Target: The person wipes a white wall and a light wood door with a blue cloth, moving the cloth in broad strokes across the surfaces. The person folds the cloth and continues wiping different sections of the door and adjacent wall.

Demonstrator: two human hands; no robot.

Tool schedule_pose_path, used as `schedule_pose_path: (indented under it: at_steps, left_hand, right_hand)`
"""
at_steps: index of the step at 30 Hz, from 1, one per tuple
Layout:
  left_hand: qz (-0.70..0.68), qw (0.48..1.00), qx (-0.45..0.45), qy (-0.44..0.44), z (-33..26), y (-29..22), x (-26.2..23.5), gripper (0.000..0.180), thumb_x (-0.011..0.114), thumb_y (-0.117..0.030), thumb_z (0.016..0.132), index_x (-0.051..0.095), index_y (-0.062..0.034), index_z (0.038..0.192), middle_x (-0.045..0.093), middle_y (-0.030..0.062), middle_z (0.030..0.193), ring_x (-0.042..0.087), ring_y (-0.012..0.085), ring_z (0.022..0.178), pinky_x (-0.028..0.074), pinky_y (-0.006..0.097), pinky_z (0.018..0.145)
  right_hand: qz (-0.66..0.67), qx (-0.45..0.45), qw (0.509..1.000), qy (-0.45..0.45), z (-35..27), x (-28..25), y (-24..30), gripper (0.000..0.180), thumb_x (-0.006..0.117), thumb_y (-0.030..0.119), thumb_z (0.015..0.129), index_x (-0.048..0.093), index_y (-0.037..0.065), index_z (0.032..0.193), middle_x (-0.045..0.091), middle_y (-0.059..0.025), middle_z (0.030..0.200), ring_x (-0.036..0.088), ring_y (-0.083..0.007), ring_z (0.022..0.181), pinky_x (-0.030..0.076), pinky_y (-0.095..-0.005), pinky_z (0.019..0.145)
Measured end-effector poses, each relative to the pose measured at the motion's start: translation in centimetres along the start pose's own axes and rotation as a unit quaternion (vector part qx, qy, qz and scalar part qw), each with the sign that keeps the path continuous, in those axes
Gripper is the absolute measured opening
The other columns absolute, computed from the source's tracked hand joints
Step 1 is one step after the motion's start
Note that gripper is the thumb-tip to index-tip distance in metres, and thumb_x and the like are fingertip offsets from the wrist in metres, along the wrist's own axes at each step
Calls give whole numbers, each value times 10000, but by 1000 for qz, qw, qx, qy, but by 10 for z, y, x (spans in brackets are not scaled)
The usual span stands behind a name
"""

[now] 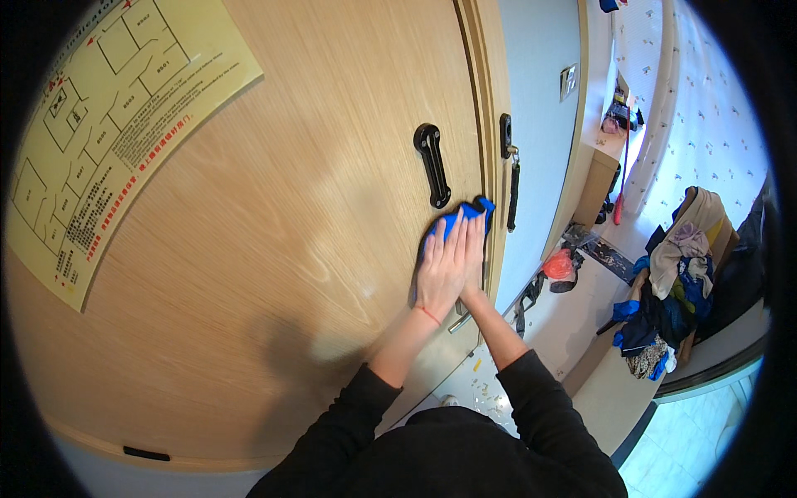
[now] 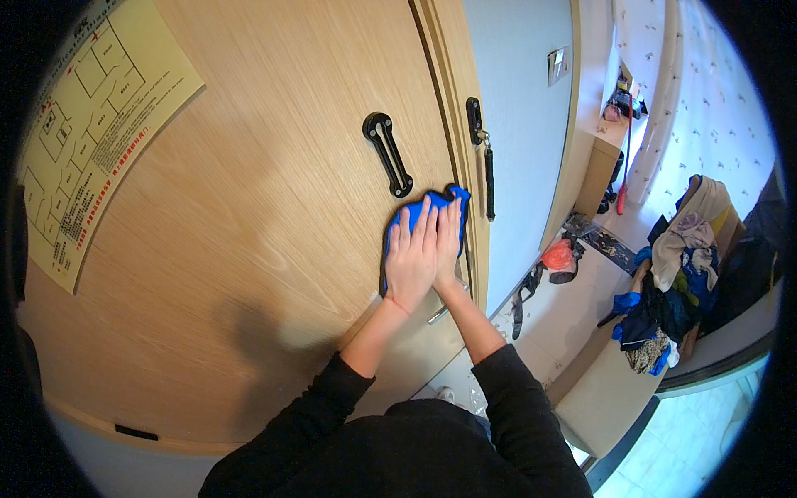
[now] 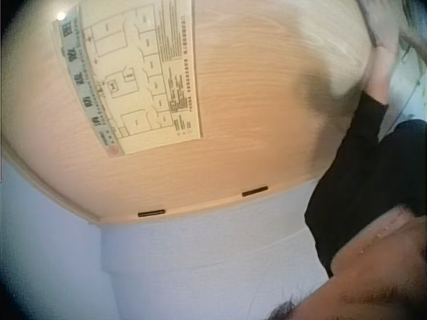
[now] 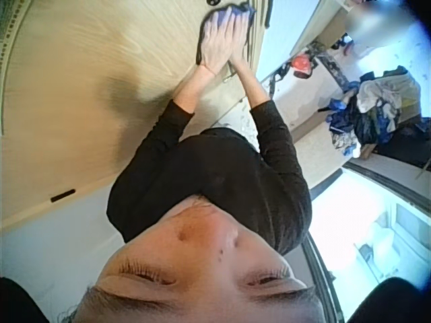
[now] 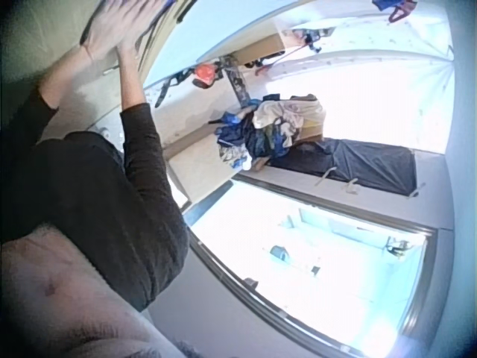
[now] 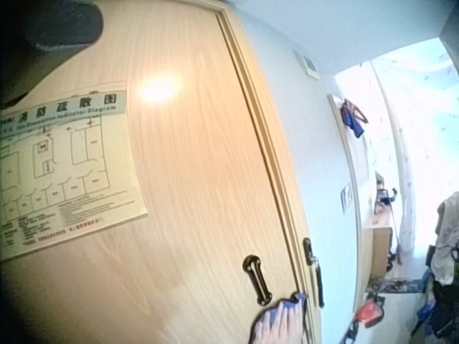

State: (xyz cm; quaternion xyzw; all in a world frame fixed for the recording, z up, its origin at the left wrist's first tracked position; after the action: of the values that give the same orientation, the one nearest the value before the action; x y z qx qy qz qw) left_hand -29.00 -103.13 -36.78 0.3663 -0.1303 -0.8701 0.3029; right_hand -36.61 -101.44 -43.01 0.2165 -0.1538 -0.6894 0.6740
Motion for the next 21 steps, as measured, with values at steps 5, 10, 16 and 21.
schedule_pose_path:
  at_steps: [5,10,16,21]
  left_hand:
    - [-111,990,-73,-52,-1,19,-23,610,431,-346,935,349,13,1421,291,223,1495,149,526,1371,109,573,1099]
    - [-167,973,-150,-58,49,59,-60,600,345,-335,980,277,27,1453,273,185,1517,45,543,1382,-104,581,1078]
    - [-142,982,-105,-62,47,52,-59,558,387,-326,953,389,-19,1418,420,113,1453,266,407,1385,-98,532,1098]
    - [-120,990,-68,-4,-7,31,-28,545,378,-306,946,385,-49,1427,406,63,1469,350,322,1352,44,459,1108]
  right_hand:
    - [131,23,991,-12,40,-4,28,571,351,328,996,276,-9,1450,228,-223,1520,172,-408,1416,143,-493,1140]
    - [174,-108,978,-42,129,-4,77,522,447,263,964,364,4,1410,314,-194,1492,244,-402,1395,169,-531,1118]
    - [108,-44,989,-92,108,-5,78,454,608,177,864,502,-2,1268,465,-175,1376,450,-374,1213,320,-472,1049]
    - [60,54,993,-82,37,5,50,421,575,198,897,487,-20,1247,488,-170,1348,456,-340,1189,332,-437,1012]
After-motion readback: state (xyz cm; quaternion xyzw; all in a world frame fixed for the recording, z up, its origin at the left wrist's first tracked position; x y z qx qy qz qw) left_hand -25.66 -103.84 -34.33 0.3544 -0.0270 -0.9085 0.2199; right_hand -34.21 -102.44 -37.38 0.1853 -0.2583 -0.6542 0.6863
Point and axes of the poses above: each hand's wrist, its own z-axis towards the middle knuckle, its own x-axis out of the palm, y = z × x, the point moved 4 cm from there along z, towards the middle knuckle
